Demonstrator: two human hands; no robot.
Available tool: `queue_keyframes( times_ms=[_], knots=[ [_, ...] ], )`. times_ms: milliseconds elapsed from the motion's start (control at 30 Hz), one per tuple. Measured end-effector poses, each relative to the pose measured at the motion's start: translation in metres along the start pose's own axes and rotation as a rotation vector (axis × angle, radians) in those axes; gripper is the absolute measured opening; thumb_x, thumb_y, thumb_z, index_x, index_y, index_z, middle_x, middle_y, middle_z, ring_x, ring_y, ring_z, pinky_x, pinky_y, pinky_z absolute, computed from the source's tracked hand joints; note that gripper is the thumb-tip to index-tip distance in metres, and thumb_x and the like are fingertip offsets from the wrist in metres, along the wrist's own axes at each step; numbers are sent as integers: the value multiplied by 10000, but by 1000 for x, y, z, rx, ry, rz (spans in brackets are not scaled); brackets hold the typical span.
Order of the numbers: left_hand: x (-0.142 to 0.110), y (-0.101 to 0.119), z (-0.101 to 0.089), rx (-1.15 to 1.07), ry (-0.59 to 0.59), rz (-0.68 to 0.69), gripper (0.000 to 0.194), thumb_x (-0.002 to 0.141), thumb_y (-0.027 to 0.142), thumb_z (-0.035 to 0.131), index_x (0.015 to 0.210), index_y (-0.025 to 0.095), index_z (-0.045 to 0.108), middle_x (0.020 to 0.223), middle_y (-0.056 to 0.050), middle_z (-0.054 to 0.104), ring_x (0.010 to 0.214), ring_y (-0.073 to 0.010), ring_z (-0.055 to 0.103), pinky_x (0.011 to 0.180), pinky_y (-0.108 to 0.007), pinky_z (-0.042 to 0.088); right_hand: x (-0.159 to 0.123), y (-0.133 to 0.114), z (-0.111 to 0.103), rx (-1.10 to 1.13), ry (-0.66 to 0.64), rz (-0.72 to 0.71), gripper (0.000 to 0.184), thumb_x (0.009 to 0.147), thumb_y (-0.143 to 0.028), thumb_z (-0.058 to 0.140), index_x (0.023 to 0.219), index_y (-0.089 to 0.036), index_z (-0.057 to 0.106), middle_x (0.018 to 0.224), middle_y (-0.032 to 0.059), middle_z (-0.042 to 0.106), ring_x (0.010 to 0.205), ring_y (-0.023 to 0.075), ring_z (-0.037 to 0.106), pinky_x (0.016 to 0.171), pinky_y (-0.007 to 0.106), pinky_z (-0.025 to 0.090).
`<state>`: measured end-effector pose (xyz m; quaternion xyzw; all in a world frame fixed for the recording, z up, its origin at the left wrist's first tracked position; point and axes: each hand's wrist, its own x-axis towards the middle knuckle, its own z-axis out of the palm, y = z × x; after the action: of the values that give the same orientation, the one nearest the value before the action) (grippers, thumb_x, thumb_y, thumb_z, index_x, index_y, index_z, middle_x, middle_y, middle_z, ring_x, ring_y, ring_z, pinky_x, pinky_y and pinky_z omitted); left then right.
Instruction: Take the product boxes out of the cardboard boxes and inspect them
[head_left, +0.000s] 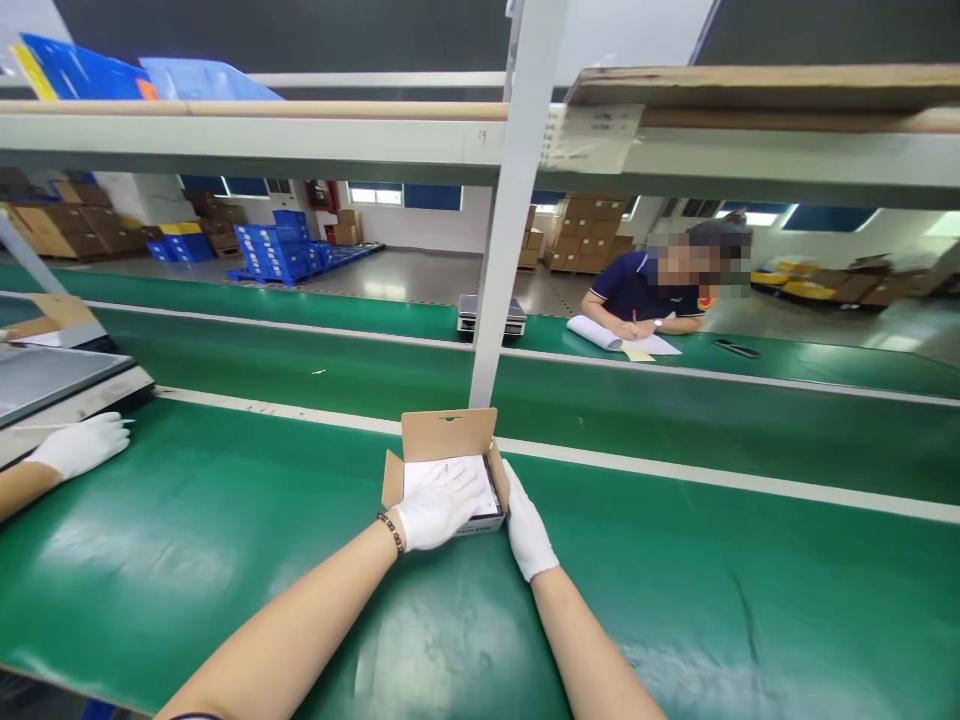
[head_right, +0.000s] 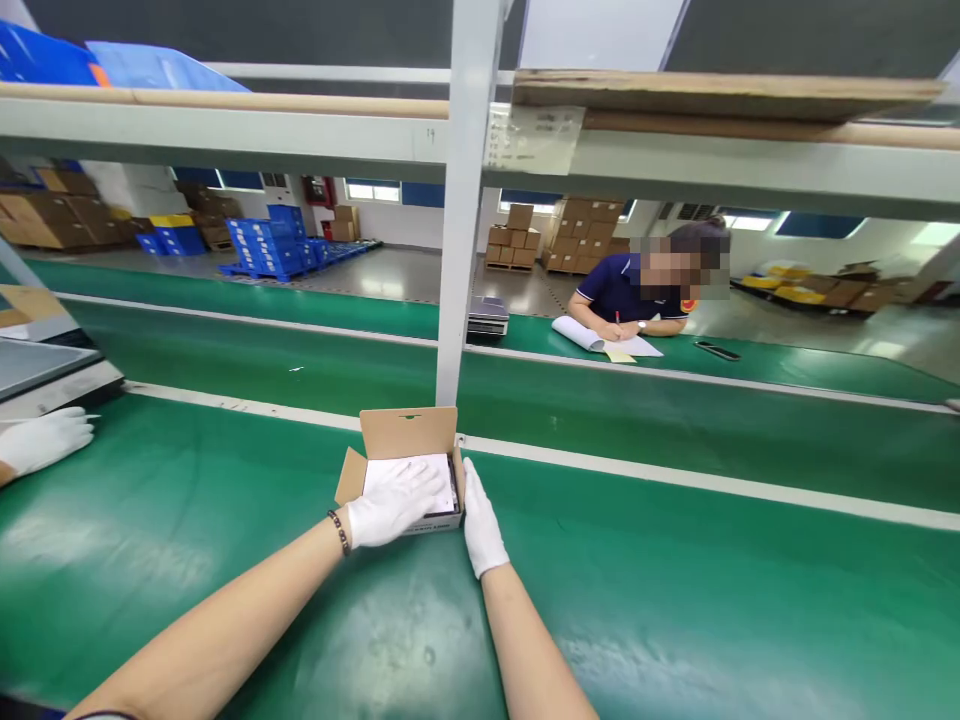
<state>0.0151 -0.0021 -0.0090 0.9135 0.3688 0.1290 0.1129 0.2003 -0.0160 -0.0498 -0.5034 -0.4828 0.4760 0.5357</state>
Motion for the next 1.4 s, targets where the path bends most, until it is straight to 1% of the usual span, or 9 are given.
queue_keyframes(
  times_ms=[267,433,633,800,867,933,1033,1233,1400],
  knots=[
    [32,-3,-17,77,-218,-142,489,927,359,397,1378,174,426,1488,-155,378,1397,-323,310,1115,-532,280,-6,-10,9,-18,-33,-2,665,869,-646,404,1430,-289,402,1518,-22,351,1419,197,281,1195,390,175],
    [32,-2,-9,68,-170,-173,563,899,354,412,1421,150,358,1466,-172,407,1376,-305,357,1120,-505,293,4,2,12,-178,-81,-103,605,823,-644,481,1282,-265,592,1517,19,364,1414,238,292,1167,404,244],
    [19,5,-1,13,135,-296,548,833,273,501,1356,122,436,1406,-176,484,1318,-300,443,1110,-501,334,3,-8,15,-605,-77,-143,430,876,-418,445,1214,-251,652,1540,66,315,1374,287,366,1123,445,313],
    [-26,11,2,138,590,-270,461,872,362,524,1298,187,509,1414,-145,478,1397,-360,297,1151,-603,166,-3,-20,17,-764,-89,-68,432,898,-338,391,1242,-239,633,1547,77,298,1363,291,383,1102,436,344],
    [-46,3,9,75,796,-400,586,875,445,519,1389,184,410,1490,-151,372,1436,-375,184,1159,-609,111,-4,-22,17,-780,-98,-74,425,900,-333,397,1247,-245,628,1548,67,298,1377,280,363,1111,427,332],
    [-56,-6,15,-53,922,-555,706,907,479,455,1493,193,185,1536,-152,285,1438,-335,210,1159,-556,198,-4,-24,18,-788,-98,-77,418,903,-328,402,1245,-251,629,1547,60,304,1383,271,352,1116,419,326],
    [-50,-11,13,-190,780,-539,725,951,503,334,1512,199,-9,1516,-167,316,1379,-290,357,1088,-487,361,-4,-28,19,-801,-81,-51,404,902,-318,412,1229,-255,641,1539,64,321,1374,276,368,1108,422,341],
    [-4,11,-26,-34,113,124,481,922,545,390,1216,195,537,1190,-120,585,1151,-301,521,1011,-485,400,-4,-12,15,-710,-80,-82,415,874,-364,453,1235,-269,632,1550,46,297,1367,284,377,1110,421,331],
    [4,11,-35,-53,-26,123,418,923,525,378,1099,207,585,1113,-103,602,1032,-270,564,929,-425,462,17,-7,9,-334,23,-88,624,820,-514,499,1379,-237,473,1513,73,366,1383,268,350,1128,462,309]
  ],
)
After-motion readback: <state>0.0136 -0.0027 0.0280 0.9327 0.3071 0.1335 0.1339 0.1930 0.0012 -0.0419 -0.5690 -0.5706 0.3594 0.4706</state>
